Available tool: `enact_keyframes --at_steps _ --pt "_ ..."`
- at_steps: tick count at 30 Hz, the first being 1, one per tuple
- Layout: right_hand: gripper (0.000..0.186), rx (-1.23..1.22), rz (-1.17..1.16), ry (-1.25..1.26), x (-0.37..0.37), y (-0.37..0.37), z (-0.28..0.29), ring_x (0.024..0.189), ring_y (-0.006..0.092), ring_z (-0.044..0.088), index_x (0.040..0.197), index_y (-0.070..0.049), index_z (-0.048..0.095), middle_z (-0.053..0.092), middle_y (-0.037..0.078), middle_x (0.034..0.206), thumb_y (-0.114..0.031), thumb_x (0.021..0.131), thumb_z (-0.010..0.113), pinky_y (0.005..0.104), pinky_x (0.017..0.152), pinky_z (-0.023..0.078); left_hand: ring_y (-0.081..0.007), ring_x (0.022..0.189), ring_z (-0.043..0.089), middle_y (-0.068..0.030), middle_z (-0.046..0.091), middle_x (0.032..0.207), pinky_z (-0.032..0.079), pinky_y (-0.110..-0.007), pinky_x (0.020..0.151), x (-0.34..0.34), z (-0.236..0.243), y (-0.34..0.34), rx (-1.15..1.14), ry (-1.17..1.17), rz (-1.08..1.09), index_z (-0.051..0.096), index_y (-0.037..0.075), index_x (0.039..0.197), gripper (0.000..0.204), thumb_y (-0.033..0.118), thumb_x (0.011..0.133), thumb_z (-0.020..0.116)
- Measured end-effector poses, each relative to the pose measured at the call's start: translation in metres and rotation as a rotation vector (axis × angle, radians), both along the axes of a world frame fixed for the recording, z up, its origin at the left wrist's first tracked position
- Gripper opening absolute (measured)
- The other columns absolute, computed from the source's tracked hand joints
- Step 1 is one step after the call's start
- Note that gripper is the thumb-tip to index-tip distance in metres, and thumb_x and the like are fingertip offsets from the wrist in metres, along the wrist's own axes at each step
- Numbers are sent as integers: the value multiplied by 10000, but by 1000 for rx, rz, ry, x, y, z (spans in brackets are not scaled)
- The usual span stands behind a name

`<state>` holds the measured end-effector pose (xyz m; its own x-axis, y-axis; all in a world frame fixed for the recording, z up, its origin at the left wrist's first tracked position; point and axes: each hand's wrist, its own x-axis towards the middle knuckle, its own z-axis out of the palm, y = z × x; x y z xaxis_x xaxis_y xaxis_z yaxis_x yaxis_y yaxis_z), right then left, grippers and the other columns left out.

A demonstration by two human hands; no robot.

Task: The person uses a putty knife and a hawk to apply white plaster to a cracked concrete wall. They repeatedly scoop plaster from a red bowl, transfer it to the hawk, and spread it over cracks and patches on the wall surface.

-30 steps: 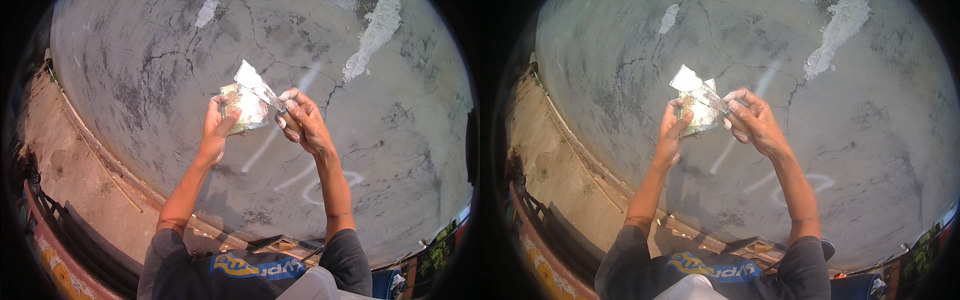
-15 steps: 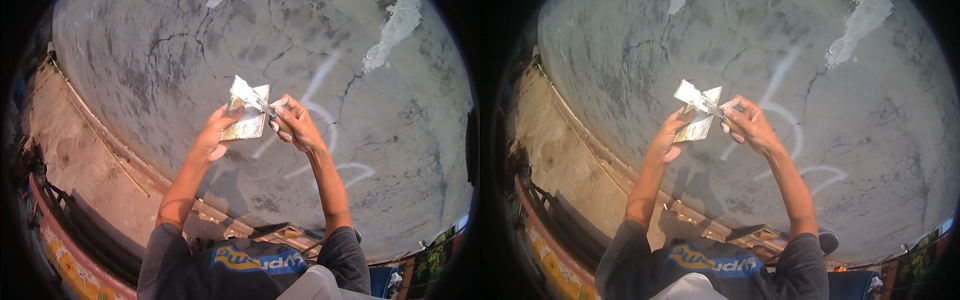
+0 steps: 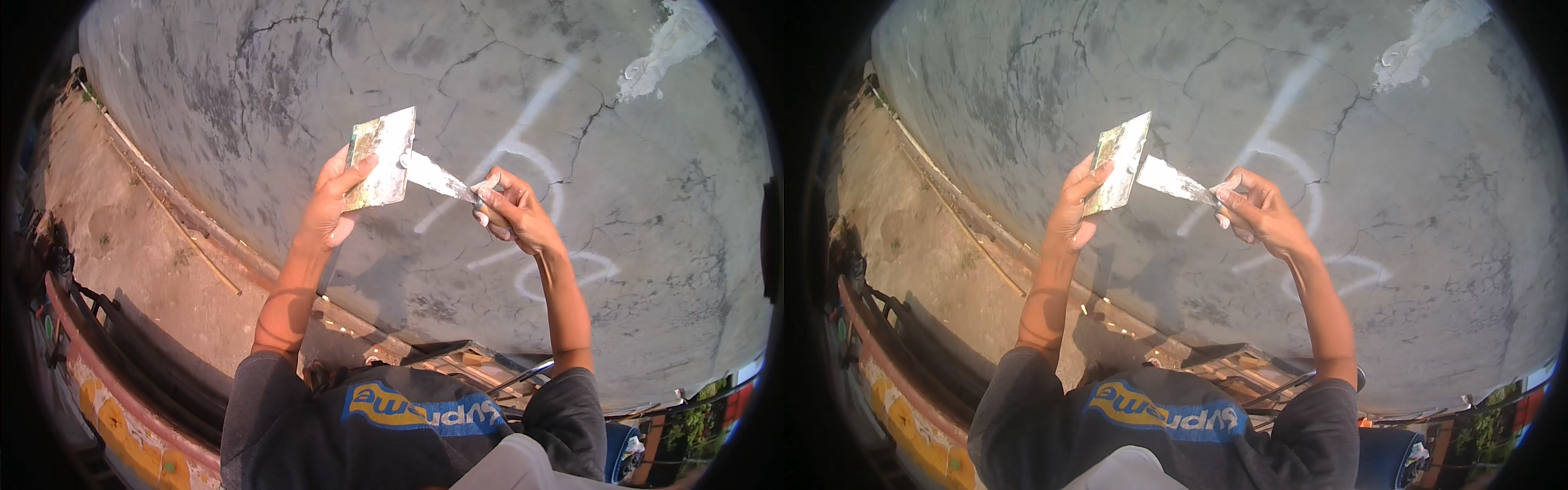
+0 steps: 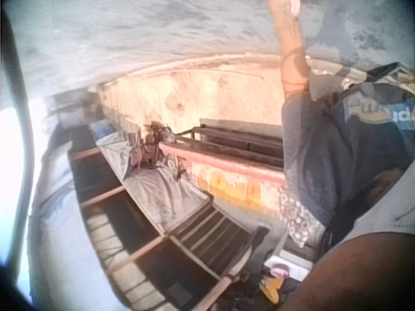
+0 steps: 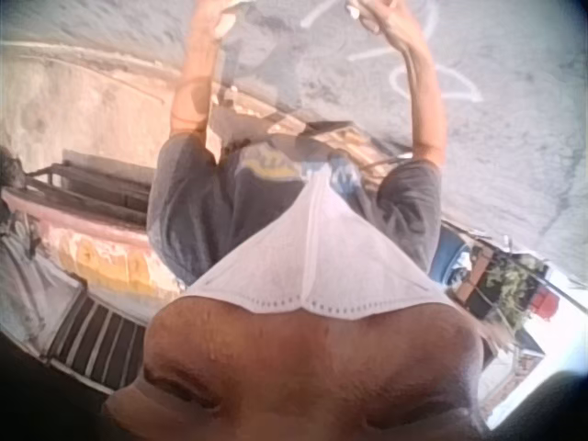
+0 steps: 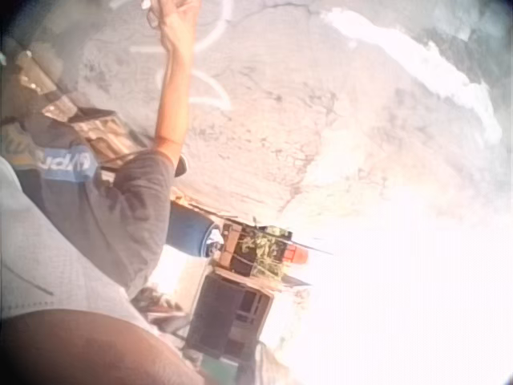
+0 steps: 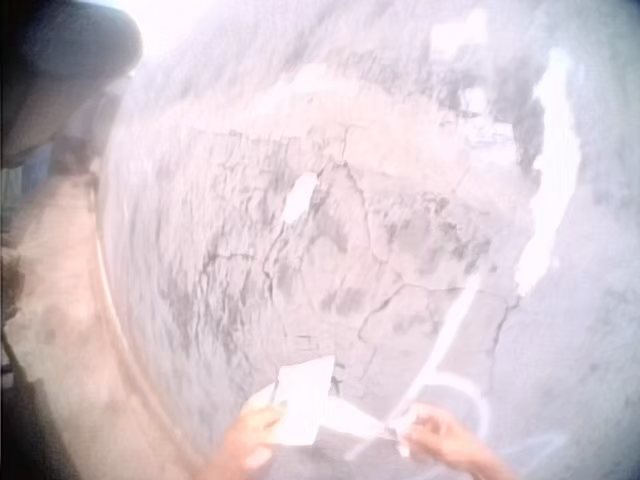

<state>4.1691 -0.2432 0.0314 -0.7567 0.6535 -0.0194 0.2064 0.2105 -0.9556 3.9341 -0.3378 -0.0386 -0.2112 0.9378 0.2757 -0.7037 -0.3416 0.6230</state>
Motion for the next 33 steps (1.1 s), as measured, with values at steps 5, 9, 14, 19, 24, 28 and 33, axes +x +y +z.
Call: enact_keyframes --at_steps 5,9,14,19,24,28,33 --pt "218 -11 -138 129 27 -6 -6 480 47 383 1005 -63 557 538 32 657 -265 940 505 214 412 275 -77 961 541 -30 571 1087 433 -220 816 -13 7 -6 -44 53 29 464 -15 1243 448 170 859 601" --pt "370 513 -185 299 -8 -25 -2 638 67 475 1275 -41 489 573 40 852 -211 945 493 219 555 409 -57 903 534 -7 583 1023 420 -193 769 -2 -6 2 -177 -63 -61 514 -7 1181 369 145 857 605" --pt "533 1309 -245 311 -51 -24 -31 741 191 496 1179 -119 602 575 84 943 88 689 627 288 571 416 -66 714 532 -9 573 872 426 -167 589 25 -3 -2 -278 -272 -173 554 6 1059 226 71 845 595" --pt "550 1393 -293 306 -51 -27 -52 733 215 493 1135 -147 634 573 89 942 104 645 637 302 553 403 -44 658 506 -4 571 856 408 -144 517 19 -10 -3 -203 -278 -199 546 9 1044 207 68 848 581" --pt "555 1305 -230 199 -29 -30 -71 737 225 496 1126 -158 642 582 91 955 94 632 638 296 558 411 -45 736 526 -2 584 906 451 -175 612 13 -7 -9 -186 -181 -107 520 0 1123 278 85 863 569" --pt "492 1320 -132 -81 14 -32 -76 711 202 509 1109 -156 651 588 73 905 63 670 622 282 541 414 -70 870 561 -41 595 1010 472 -205 725 1 -12 -11 -166 -56 -62 447 -35 1231 429 100 850 592" --pt "269 618 -183 14 44 -34 -42 556 72 495 1129 -30 613 623 69 756 -52 866 558 211 454 380 -97 941 592 -94 590 1080 503 -253 800 -23 -16 -12 -82 343 -106 423 -48 1235 424 86 864 577"
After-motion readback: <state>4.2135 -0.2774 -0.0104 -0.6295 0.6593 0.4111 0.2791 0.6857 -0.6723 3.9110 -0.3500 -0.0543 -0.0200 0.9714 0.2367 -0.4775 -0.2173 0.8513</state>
